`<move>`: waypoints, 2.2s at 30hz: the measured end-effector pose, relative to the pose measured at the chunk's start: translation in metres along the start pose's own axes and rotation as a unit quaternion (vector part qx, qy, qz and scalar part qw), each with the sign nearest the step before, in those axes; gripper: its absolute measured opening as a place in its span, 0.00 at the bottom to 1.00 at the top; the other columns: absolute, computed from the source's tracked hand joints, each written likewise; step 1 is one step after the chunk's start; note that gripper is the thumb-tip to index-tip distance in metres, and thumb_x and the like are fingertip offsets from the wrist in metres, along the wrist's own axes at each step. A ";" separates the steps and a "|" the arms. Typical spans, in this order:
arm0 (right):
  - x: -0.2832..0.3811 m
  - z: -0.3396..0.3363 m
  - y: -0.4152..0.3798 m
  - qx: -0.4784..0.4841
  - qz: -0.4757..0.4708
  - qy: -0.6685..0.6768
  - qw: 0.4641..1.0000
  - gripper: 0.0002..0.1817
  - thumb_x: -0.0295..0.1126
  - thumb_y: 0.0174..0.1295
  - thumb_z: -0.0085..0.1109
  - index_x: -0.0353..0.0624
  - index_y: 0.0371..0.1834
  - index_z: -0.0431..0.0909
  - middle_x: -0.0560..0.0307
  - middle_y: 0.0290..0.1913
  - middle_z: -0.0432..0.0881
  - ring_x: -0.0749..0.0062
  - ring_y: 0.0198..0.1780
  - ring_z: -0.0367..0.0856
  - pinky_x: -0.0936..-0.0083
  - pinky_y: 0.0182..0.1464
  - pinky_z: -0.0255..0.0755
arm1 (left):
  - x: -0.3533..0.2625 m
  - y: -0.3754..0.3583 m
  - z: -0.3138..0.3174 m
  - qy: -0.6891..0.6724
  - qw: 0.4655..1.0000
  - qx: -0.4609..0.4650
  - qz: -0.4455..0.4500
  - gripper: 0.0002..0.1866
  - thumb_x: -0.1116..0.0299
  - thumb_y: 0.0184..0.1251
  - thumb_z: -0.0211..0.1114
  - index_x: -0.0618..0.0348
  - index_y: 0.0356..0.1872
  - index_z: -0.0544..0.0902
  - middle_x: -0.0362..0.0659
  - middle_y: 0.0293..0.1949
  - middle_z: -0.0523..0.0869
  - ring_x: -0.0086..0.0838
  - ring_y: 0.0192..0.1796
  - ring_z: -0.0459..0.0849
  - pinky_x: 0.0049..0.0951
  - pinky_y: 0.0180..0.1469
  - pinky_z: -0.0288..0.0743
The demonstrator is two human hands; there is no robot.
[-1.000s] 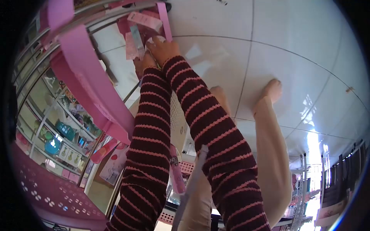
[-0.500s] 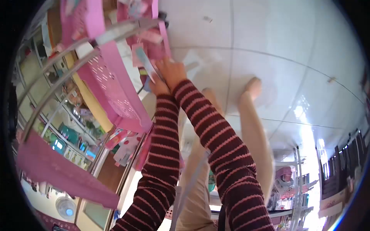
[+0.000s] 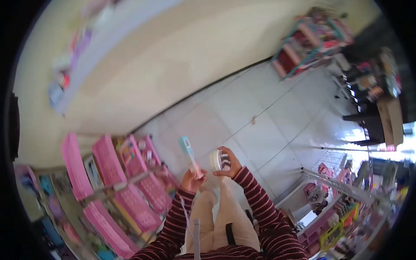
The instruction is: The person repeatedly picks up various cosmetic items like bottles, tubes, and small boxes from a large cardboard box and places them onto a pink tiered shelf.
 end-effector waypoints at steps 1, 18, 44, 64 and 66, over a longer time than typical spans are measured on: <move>0.027 -0.018 -0.022 -0.004 -0.056 0.093 0.994 0.44 0.37 0.29 0.64 0.43 0.52 0.51 0.56 0.45 0.60 0.71 0.46 0.62 0.79 0.43 0.61 | -0.001 -0.003 0.041 0.086 0.996 0.034 -0.018 0.18 0.62 0.48 0.57 0.58 0.39 0.65 0.50 0.31 0.75 0.30 0.28 0.74 0.28 0.29 0.68; 0.122 -0.147 -0.145 -0.099 -0.293 0.641 0.702 0.38 0.64 0.43 0.35 0.59 0.57 0.47 0.41 0.55 0.52 0.47 0.53 0.56 0.58 0.50 0.56 | 0.115 0.073 0.247 0.139 0.894 0.259 -0.337 0.20 0.48 0.54 0.44 0.50 0.42 0.63 0.35 0.15 0.61 0.22 0.19 0.61 0.22 0.24 0.58; 0.156 -0.526 -0.173 -0.363 -0.517 0.605 0.484 0.33 0.63 0.45 0.33 0.57 0.53 0.55 0.47 0.53 0.58 0.48 0.51 0.58 0.56 0.48 0.58 | 0.370 0.383 0.533 0.253 0.683 0.437 -0.527 0.21 0.52 0.55 0.45 0.55 0.44 0.63 0.38 0.21 0.66 0.24 0.24 0.66 0.24 0.28 0.62; 0.191 -0.855 -0.282 -0.364 -0.563 0.598 0.440 0.34 0.61 0.45 0.37 0.58 0.55 0.51 0.43 0.54 0.55 0.49 0.50 0.59 0.60 0.43 0.62 | 0.643 0.562 0.705 0.323 0.718 0.373 -0.492 0.23 0.45 0.54 0.40 0.56 0.34 0.66 0.40 0.19 0.67 0.28 0.23 0.68 0.27 0.28 0.63; 0.188 -0.899 -0.298 -0.377 -0.568 0.590 0.432 0.34 0.60 0.45 0.38 0.58 0.55 0.51 0.43 0.54 0.55 0.49 0.50 0.59 0.60 0.42 0.62 | 0.681 0.580 0.742 0.336 0.705 0.384 -0.493 0.23 0.44 0.54 0.41 0.56 0.34 0.66 0.40 0.19 0.67 0.28 0.23 0.68 0.27 0.29 0.63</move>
Point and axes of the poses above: each hand's wrist, its own y-axis towards the middle knuckle, its own z-axis out of the palm, x = y × z, the point moved 5 cm from there along y, towards the middle knuckle
